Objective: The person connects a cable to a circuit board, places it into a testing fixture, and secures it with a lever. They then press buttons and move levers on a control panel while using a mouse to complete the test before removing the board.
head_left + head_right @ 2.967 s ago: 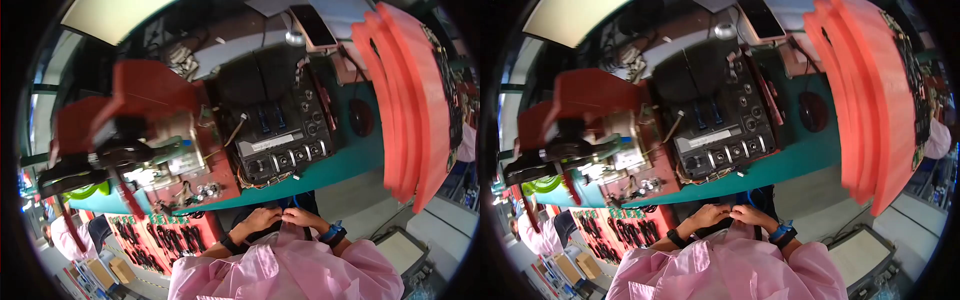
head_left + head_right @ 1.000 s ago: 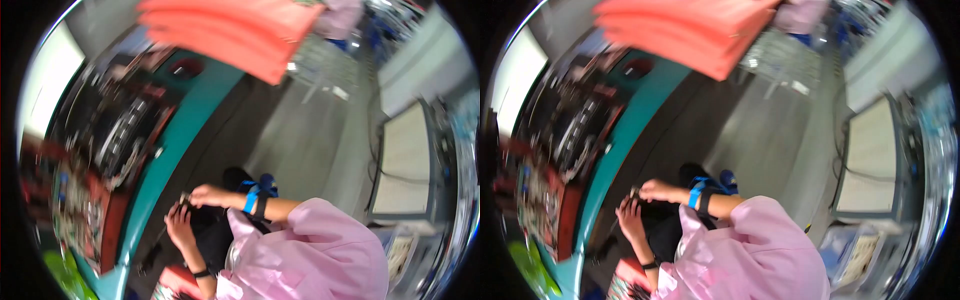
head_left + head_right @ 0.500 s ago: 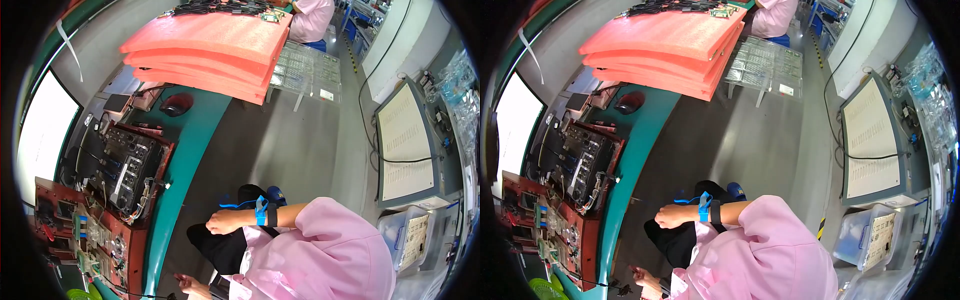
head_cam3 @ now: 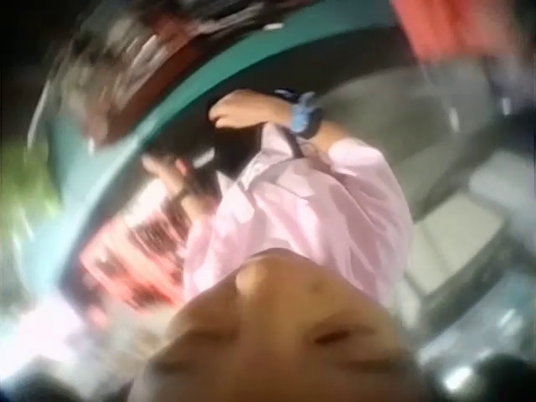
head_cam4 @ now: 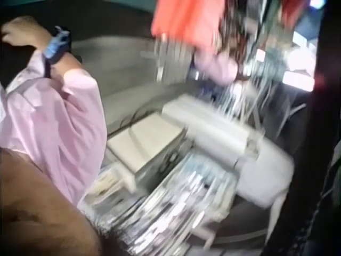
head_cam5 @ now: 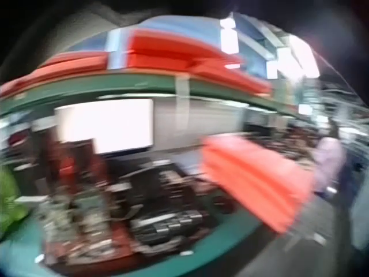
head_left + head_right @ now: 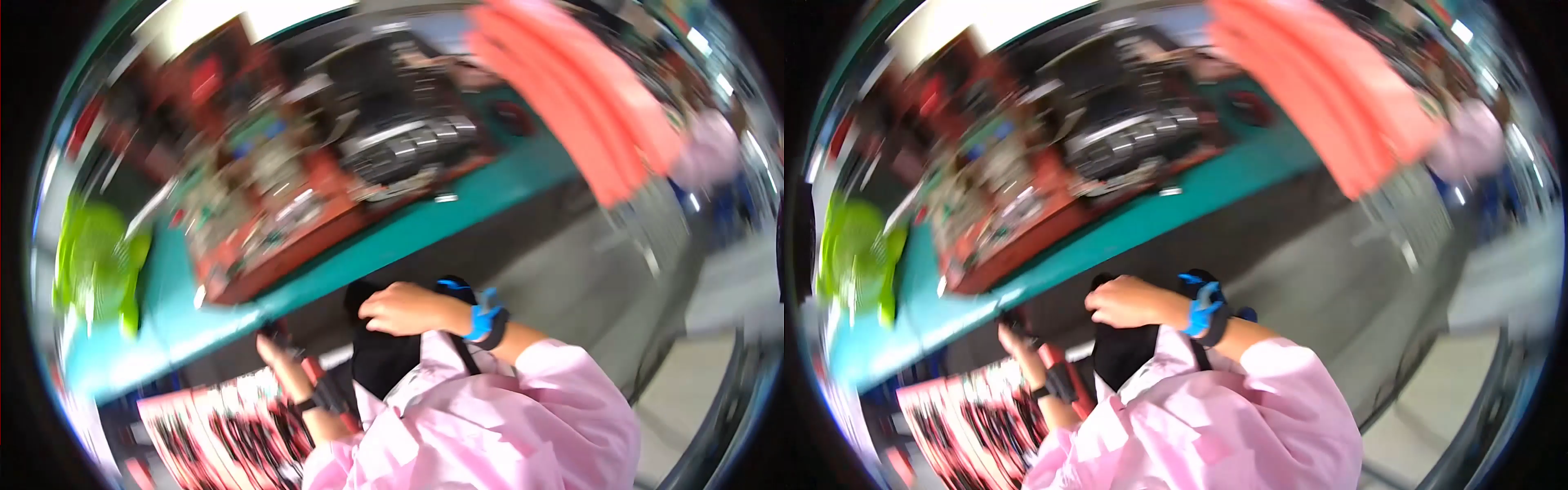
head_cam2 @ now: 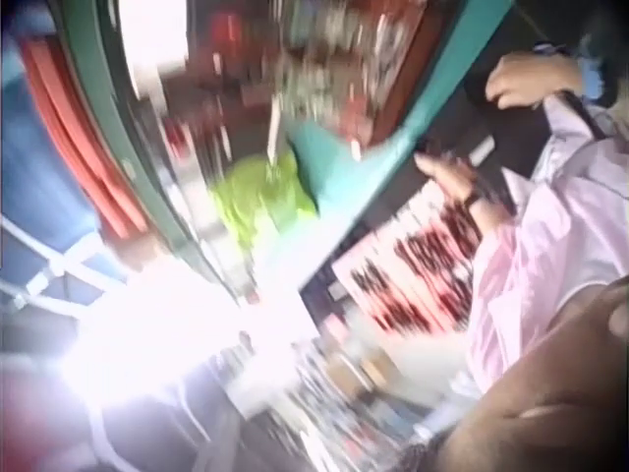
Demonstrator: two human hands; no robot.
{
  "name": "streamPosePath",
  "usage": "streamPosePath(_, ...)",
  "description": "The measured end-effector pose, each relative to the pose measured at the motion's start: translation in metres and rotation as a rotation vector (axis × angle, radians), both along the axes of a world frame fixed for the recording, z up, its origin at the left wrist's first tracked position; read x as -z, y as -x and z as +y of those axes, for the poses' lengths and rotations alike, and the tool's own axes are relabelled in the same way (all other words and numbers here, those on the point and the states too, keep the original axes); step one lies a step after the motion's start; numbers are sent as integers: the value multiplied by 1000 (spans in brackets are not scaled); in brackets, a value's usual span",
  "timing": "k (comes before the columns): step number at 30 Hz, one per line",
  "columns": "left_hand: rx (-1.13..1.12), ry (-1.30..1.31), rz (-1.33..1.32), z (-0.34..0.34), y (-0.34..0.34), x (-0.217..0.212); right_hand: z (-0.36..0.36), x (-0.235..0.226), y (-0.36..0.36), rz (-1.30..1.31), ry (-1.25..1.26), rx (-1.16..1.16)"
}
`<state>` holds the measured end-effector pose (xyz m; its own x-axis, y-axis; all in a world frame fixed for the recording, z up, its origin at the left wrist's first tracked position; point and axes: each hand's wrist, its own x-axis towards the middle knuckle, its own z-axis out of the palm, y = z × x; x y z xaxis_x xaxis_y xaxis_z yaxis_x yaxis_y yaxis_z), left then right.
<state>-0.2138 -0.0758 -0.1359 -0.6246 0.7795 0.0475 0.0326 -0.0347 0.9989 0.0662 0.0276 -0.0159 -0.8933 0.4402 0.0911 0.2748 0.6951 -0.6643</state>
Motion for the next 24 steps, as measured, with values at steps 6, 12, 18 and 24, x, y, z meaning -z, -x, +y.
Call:
streamPosePath(6,-606,-134,569,-25,-57,-90,-4,-33,32,389,53,-51)
streamPosePath(12,-286,42,626,-41,-55,-151,17,-41,44,406,-21,-81)
streamPosePath(18,-129,146,377,-17,-14,-175,46,-26,52,373,309,30)
streamPosePath(24,47,189,123,-8,-6,-189,55,-21,47,501,733,18)
